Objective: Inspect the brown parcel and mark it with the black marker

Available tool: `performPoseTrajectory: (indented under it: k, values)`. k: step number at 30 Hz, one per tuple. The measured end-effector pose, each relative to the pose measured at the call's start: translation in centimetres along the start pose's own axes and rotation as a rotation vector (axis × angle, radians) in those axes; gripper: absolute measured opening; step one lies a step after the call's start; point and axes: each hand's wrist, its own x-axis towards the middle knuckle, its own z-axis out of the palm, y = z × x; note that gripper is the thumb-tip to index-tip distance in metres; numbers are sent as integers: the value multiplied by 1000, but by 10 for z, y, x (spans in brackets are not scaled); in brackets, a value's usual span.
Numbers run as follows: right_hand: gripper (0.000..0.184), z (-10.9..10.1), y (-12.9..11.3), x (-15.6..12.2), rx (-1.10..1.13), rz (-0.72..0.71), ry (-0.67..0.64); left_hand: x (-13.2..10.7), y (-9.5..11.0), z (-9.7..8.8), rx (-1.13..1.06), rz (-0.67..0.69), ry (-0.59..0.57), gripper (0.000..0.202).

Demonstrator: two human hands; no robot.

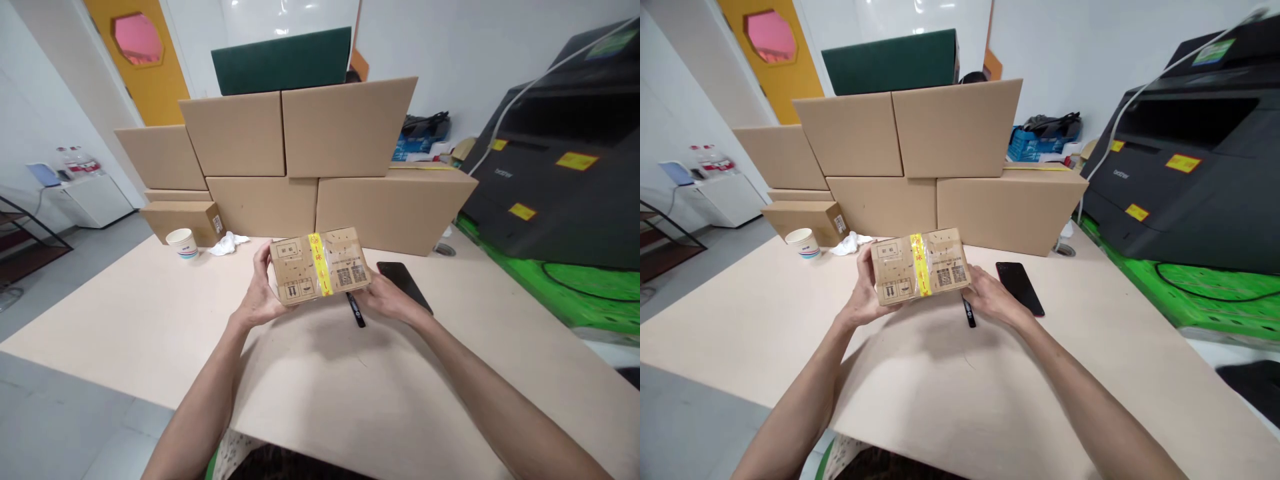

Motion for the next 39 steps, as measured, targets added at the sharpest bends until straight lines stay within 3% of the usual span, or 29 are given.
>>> performPoseTrajectory:
  k: [2,4,8,11,16,21,26,28,31,35,39]
  values:
    - [34,8,-1,1,-153,152,-111,0,-1,0,-3,0,-5,129]
    - [31,19,0,1,-197,227,-133,-1,-1,0,-6,-1,-13,130]
    - [22,31,8,4,-144,280,-76,-1,-1,0,-4,-9,-14,131]
    - [26,28,18,7,-5,289,-1,-1,-2,0,10,-19,-10,132]
    - [25,5,31,12,381,277,152,-2,-3,1,31,-30,19,131]
    - [40,-39,31,7,706,216,332,-4,-5,0,38,-52,12,133]
    - [48,-62,4,-4,1039,-84,628,-3,-4,0,35,-50,20,131]
    - [47,-59,-14,-9,952,-204,766,-2,-3,1,30,-46,26,130]
    - [25,-49,-43,-20,794,-319,917,-2,-2,2,26,-43,32,130]
    - [15,-35,-68,-40,657,-373,847,-3,-3,3,31,-54,34,132]
    - [15,-26,-78,-53,445,-358,898,-4,-4,4,25,-58,27,133]
